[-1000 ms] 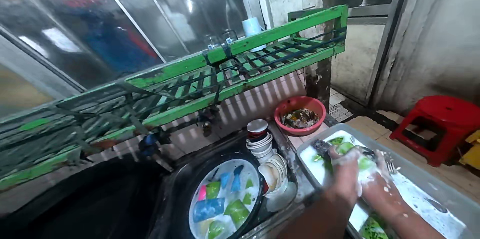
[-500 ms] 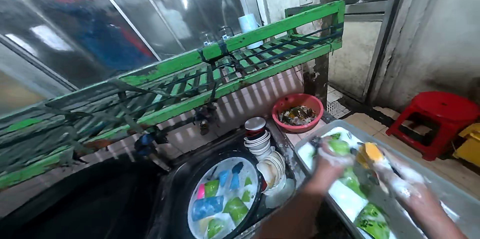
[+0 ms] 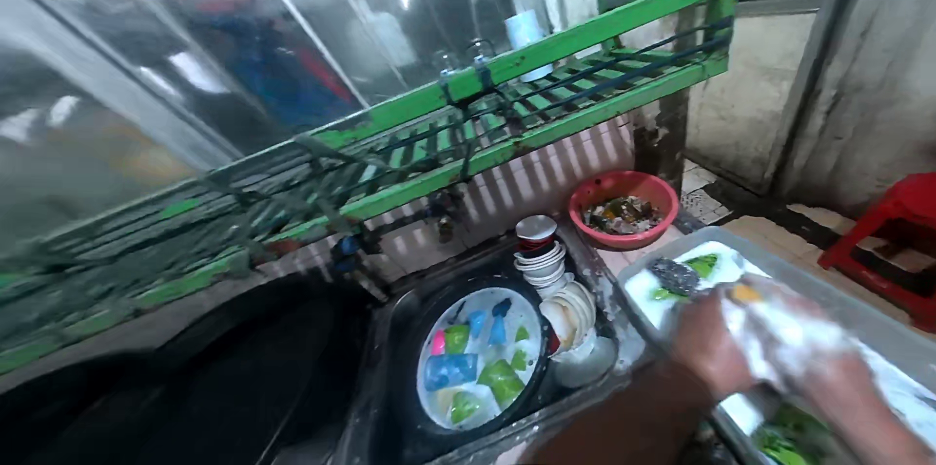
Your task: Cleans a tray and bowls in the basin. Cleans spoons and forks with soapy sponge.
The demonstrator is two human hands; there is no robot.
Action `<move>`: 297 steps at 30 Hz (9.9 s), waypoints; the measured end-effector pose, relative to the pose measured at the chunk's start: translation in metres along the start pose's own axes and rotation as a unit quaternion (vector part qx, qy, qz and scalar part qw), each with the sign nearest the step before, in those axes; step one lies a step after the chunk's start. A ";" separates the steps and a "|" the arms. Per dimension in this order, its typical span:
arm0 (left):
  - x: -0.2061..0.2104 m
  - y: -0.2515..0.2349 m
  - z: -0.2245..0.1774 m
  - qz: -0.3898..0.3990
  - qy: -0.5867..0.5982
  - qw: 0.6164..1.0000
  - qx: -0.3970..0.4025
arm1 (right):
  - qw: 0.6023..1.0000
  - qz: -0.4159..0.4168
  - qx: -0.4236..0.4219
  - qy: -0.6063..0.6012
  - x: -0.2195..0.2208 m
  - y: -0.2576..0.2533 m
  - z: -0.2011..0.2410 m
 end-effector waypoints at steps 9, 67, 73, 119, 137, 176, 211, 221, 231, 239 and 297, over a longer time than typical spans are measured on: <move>-0.064 0.029 0.070 -0.089 0.022 0.993 -0.081 | 0.982 0.177 -0.060 0.014 0.032 0.013 0.044; 0.030 -0.017 0.051 -0.138 0.640 0.733 -0.184 | 0.894 0.037 0.327 -0.303 0.029 0.005 -0.027; 0.030 -0.020 0.041 -0.162 0.559 0.797 -0.162 | 0.965 0.123 -0.025 0.229 0.056 0.007 -0.032; -0.140 0.183 0.304 -0.087 -0.155 0.903 -0.390 | 0.881 0.403 0.152 0.197 0.080 0.026 -0.053; 0.011 0.006 0.056 0.009 0.434 0.888 -0.153 | 0.754 0.363 0.319 -0.446 0.048 0.054 -0.060; -0.035 -0.039 0.043 -0.041 0.120 0.990 -0.067 | 0.941 0.302 0.155 0.001 0.042 0.063 -0.032; -0.026 -0.037 0.054 0.091 0.251 0.948 -0.171 | 0.986 0.157 0.051 0.014 0.026 0.012 -0.001; 0.034 -0.021 0.035 -0.085 0.639 0.749 -0.153 | 0.985 0.129 0.098 0.061 0.037 0.000 -0.020; 0.040 -0.020 0.026 -0.108 0.699 0.683 -0.182 | 0.925 0.078 0.304 -0.216 0.027 0.010 -0.034; 0.010 -0.019 0.061 -0.191 0.577 0.773 -0.184 | 0.968 0.137 -0.149 0.152 0.018 0.029 -0.011; 0.024 -0.013 0.034 -0.109 0.677 0.714 -0.143 | 0.994 0.085 -0.002 0.064 0.028 0.028 -0.001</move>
Point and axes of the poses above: each hand's wrist, its own y-axis away from the middle knuckle, its own x-axis out of the palm, z = x × y, the point moved 10 cm from there along -y, towards the middle knuckle, and after that the axes turned 4 degrees about z, right-handed, at the moved point
